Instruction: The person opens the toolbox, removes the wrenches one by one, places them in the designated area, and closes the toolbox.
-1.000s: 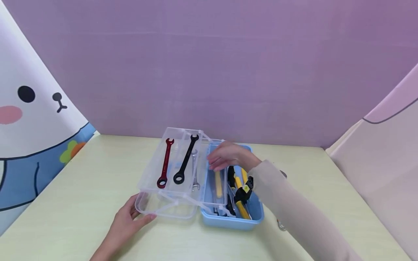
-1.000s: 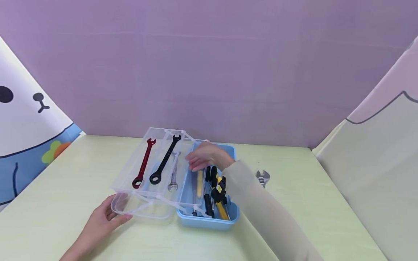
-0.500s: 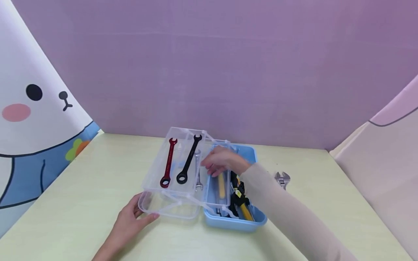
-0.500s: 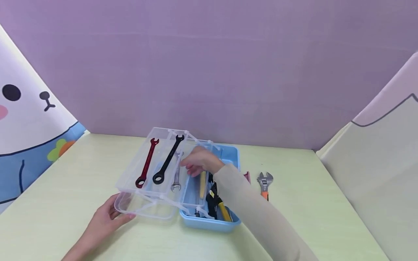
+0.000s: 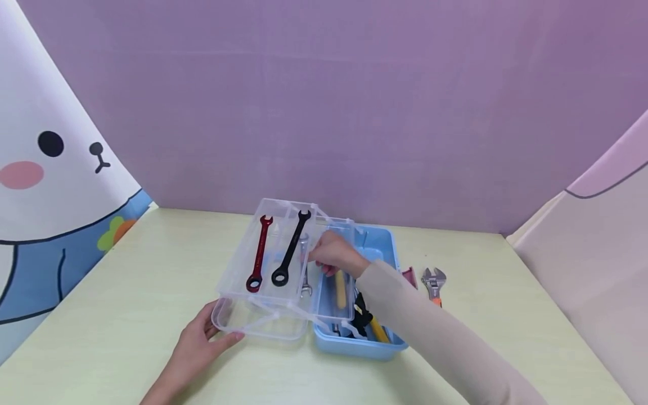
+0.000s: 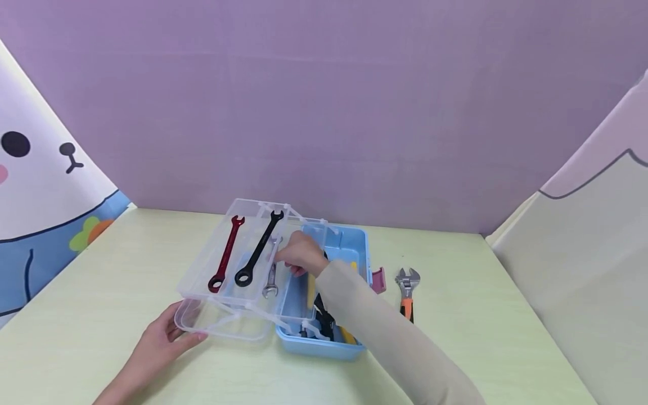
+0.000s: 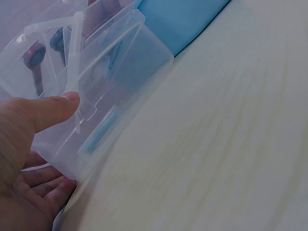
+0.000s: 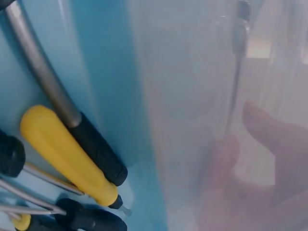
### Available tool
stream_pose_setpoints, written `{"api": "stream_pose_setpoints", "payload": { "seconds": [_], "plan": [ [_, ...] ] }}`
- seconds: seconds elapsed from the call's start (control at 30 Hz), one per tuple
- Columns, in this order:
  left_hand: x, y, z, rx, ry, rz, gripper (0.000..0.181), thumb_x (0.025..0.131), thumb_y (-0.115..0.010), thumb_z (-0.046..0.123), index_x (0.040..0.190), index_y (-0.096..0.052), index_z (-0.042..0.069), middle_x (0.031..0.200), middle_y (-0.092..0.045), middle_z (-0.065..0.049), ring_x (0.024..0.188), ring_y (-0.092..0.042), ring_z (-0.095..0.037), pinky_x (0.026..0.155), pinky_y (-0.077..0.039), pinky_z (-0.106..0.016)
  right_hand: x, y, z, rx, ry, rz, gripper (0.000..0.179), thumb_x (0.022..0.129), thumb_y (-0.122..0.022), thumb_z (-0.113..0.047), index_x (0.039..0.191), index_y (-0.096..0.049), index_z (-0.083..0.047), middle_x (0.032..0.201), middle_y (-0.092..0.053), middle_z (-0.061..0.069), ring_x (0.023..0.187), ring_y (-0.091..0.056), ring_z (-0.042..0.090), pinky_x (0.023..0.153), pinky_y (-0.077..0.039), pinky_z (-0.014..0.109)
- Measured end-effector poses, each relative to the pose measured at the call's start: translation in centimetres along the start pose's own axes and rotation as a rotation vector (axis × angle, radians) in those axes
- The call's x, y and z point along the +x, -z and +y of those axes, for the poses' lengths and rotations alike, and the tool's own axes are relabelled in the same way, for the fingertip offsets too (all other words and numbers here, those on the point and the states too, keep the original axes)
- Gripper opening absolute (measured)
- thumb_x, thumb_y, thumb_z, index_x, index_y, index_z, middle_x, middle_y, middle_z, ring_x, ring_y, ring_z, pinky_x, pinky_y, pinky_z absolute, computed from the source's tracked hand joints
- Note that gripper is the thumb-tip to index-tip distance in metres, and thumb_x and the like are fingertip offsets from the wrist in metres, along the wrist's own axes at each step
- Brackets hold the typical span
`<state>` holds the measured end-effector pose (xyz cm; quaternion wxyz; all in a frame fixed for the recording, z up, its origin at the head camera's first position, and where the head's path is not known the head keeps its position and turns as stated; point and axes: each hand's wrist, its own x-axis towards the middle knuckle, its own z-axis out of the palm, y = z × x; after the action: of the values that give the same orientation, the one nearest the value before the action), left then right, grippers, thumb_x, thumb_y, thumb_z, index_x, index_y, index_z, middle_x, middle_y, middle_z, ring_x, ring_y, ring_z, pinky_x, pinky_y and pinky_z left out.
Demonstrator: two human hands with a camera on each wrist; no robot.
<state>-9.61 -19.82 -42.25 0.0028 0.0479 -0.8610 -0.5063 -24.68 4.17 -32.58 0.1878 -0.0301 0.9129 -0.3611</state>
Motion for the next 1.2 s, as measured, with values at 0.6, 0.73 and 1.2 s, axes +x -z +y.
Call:
{"api": "stream_pose_setpoints", "payload": {
  "seconds": [0.6,0.73,1.2],
  "plan": [
    [-0.2,0.0,0.4,-0.003,0.034,-0.005,0.077,0.079,-0.078,0.022,0.14,-0.037,0.0,0.141,-0.043,-0.03,0.125,-0.05,-0.04,0.094,-0.053,-0.034,-1.4,0.4,-0.4,-0.056,0.067,0.052,0.025,0.073,-0.071,-0.006,0.056,-0.053,-0.007,0.05,-0.054,0.003,0.042,-0.055,0.012,0.059,-0.061,0.035],
    [-0.2,0.0,0.3,-0.011,0.03,-0.002,0.076,0.079,-0.078,0.021,0.14,-0.037,0.0,0.141,-0.043,-0.03,0.125,-0.05,-0.041,0.093,-0.053,-0.034,-1.4,0.5,-0.6,-0.095,0.058,0.057,0.021,0.072,-0.072,-0.004,0.061,-0.054,-0.006,0.054,-0.056,0.005,0.046,-0.058,0.015,0.063,-0.061,0.037],
    [0.1,0.1,-0.1,-0.013,0.02,-0.004,0.076,0.079,-0.078,0.021,0.14,-0.037,0.0,0.141,-0.043,-0.03,0.124,-0.051,-0.04,0.092,-0.054,-0.033,-0.7,1.2,-0.6,-0.071,-0.052,0.034,0.016,0.071,-0.072,-0.004,0.077,-0.058,-0.001,0.066,-0.062,0.009,0.056,-0.063,0.018,0.062,-0.061,0.032]
  ]
}}
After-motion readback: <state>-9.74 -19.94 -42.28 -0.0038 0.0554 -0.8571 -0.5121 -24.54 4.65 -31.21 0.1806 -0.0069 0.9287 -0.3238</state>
